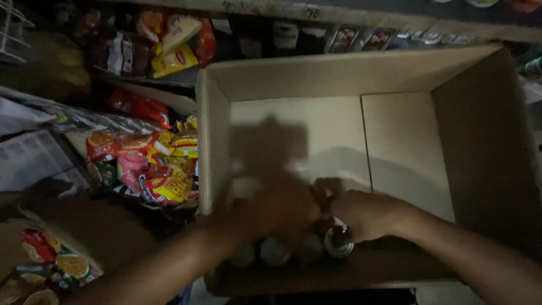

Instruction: Organizing and stocking various canned goods from a cardboard box onto store shelves.

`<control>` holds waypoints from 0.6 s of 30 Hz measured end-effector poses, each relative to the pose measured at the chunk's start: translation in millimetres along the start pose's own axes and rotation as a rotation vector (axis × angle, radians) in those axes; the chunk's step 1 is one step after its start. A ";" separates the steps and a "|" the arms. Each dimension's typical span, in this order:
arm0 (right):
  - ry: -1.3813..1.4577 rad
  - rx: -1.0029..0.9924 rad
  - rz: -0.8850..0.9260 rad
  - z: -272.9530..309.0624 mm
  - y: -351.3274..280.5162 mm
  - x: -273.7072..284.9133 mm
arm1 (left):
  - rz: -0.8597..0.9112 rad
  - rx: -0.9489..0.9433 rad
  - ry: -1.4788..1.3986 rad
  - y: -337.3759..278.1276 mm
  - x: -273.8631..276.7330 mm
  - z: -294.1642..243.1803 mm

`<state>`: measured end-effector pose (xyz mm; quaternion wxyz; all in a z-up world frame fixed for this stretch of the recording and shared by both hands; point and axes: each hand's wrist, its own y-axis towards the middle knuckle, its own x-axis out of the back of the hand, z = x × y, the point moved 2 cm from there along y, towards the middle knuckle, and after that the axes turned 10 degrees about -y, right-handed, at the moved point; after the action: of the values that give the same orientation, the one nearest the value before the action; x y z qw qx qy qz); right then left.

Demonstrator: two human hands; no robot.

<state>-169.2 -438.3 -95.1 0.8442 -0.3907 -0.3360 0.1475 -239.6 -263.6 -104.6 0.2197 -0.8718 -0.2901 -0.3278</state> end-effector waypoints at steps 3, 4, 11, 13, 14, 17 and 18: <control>0.114 0.141 -0.187 -0.9 -2.9 7.0 | 0.042 -0.057 0.122 10.7 1.8 0.8; 0.101 0.140 -0.203 3.8 -6.3 15.1 | 0.036 -0.058 0.142 16.6 3.0 2.8; 0.124 -0.128 -0.190 -5.4 -13.2 11.4 | 0.265 0.033 -0.056 19.9 -12.7 21.2; 0.185 -0.125 -0.095 12.0 -22.6 15.4 | 0.204 0.045 -0.069 17.4 -16.9 25.0; 0.125 -0.184 0.080 30.2 -31.8 20.9 | 0.139 0.057 -0.083 17.3 -16.3 26.6; 0.047 -0.246 0.231 48.8 -40.8 34.9 | -0.002 0.089 -0.147 14.4 2.2 21.7; 0.052 -0.250 0.216 49.7 -40.7 36.2 | -0.062 0.104 -0.210 12.1 8.7 16.9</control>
<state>-177.2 -418.4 -24.6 0.7768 -0.5301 -0.2857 0.1843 -218.9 -259.6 -112.5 0.2227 -0.8794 -0.3550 -0.2261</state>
